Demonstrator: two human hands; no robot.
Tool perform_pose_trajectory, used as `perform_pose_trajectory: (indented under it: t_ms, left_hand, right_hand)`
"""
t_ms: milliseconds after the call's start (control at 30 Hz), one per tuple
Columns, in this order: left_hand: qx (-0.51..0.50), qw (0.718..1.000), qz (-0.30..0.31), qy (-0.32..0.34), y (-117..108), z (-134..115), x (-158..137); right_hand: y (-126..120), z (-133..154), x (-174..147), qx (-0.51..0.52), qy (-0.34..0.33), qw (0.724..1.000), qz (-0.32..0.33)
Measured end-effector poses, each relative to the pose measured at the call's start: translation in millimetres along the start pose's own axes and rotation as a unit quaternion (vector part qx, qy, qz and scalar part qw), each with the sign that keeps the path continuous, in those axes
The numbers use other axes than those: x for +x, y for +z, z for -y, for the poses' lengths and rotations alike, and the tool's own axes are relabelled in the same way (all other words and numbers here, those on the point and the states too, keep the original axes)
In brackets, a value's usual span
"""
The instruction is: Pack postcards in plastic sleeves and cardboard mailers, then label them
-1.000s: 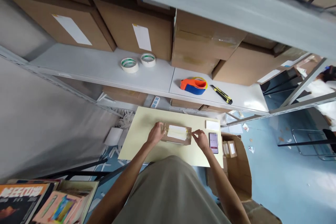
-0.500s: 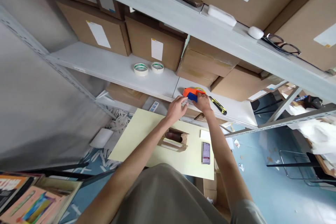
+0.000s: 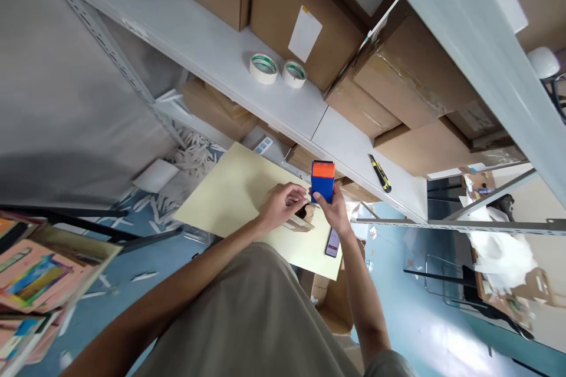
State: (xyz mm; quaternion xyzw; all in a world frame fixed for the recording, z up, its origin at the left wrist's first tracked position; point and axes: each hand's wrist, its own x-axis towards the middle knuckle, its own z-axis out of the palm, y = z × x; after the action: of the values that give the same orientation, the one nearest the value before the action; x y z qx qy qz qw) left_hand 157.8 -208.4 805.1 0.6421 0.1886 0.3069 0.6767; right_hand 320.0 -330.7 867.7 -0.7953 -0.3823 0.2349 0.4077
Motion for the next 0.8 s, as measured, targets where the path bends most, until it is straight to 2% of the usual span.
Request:
perform_pose_trajectory:
  t_ms: [67, 167, 300, 400, 533, 667, 800]
  left_hand:
    - [-0.027, 0.999, 0.001, -0.028, -5.2, -3.7, -9.3]
    - [-0.048, 0.998, -0.003, -0.040, -14.8, -8.3, -16.9]
    - [-0.052, 0.998, -0.005, -0.042, -30.6, -9.2, -24.0]
    - [-0.050, 0.997, 0.030, -0.058, -48.5, -9.3, -29.4]
    - [-0.056, 0.988, 0.094, -0.109, -85.3, -12.1, -29.2]
    - [-0.149, 0.964, 0.089, -0.202, -122.9, -12.1, -15.7]
    - [-0.201, 0.938, 0.118, -0.256, -140.8, -9.2, -0.3]
  right_hand:
    - [14.8, 7.7, -12.0, 0.033, 0.024, 0.999, 0.022]
    - [33.0, 17.0, -20.3, 0.027, 0.054, 0.998, 0.027]
    - [53.1, 25.4, -24.4, 0.014, 0.057, 0.998, 0.023]
    - [64.0, 31.4, -28.1, -0.009, 0.054, 0.998, 0.039]
    - [68.5, 39.8, -36.9, -0.048, 0.073, 0.993, 0.082]
    - [65.9, 48.1, -45.0, -0.075, 0.093, 0.985, 0.126]
    - [63.8, 62.2, -46.6, -0.122, 0.103, 0.973, 0.166]
